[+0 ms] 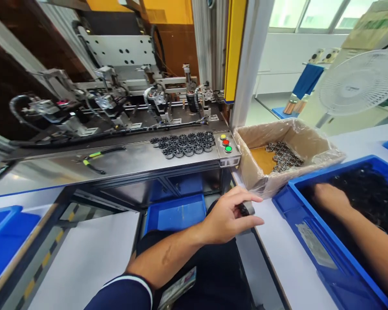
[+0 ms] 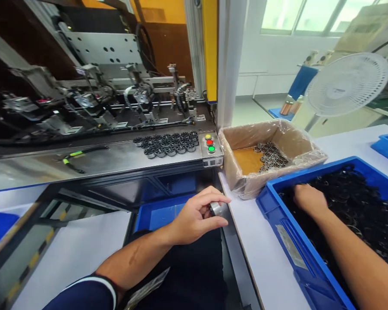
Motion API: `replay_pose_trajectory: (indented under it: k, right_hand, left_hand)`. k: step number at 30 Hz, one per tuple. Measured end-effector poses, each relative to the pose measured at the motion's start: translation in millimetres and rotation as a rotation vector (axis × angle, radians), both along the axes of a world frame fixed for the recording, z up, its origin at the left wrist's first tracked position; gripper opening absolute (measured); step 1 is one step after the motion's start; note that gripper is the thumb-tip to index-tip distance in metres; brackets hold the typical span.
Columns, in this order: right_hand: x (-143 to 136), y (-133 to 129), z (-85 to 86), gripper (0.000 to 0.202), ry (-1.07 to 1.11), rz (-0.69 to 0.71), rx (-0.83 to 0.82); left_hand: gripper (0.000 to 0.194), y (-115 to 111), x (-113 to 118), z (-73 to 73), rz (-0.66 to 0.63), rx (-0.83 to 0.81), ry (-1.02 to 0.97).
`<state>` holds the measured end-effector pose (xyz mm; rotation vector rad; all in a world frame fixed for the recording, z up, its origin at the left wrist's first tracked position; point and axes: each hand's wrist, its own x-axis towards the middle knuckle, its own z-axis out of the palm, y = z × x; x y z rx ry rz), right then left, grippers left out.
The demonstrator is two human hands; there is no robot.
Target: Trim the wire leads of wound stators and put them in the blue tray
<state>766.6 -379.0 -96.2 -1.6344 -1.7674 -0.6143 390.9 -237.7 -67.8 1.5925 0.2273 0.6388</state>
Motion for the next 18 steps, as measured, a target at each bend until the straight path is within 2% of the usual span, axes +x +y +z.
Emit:
replay_pose_trajectory:
  k: [2, 4, 6, 8, 9, 10, 11, 13, 15, 18]
  right_hand:
    - [5, 2, 23.9, 0.062, -0.111, 0.035, -0.062]
    - [-1, 3, 50.0, 0.062, -0.196, 0.024, -0.09]
    - [-27, 3, 70.0, 0.051, -0.245, -0.042, -0.079]
    - [-74, 2, 80.7, 0.028, -0.223, -0.104, -0.015]
    - [-102, 1, 83.0, 0.017, -0.191, -0.105, -0.05]
    - [-130, 1, 83.8, 0.013, -0.052, -0.083, -0.064]
    - [-156, 1, 83.4, 0.012, 0.064, 0.008, -0.052]
    - [-195, 2, 80.4, 0.017, 0.157, 0.18, -0.089]
    - [-214, 4, 75.7, 0.023, 0.21, 0.28, -0.117]
    - [-216, 5, 69.3, 0.028, 0.262, 0.321, -0.102]
  left_hand:
    - [0.05, 3, -6, 2.8, 0.038, 0.181, 0.006]
    - [0.057, 6, -10, 3.8, 0.055, 0.239, 0.001]
    - [0.057, 8, -11, 3.0, 0.056, 0.185, -0.006]
    - [0.052, 9, -8, 1.1, 0.031, 0.084, -0.045]
    - [0.049, 9, -7, 0.0, 0.016, 0.041, -0.077]
    - [0.048, 8, -5, -1.1, -0.001, 0.003, -0.111]
    - [0.046, 7, -3, -2.1, -0.025, -0.032, -0.131]
    - [0.046, 2, 1, -3.9, -0.1, -0.111, -0.134]
    - [0.052, -5, 4, -5.2, -0.204, -0.237, -0.138]
    - [0.062, -15, 7, -6.5, -0.29, -0.419, -0.151]
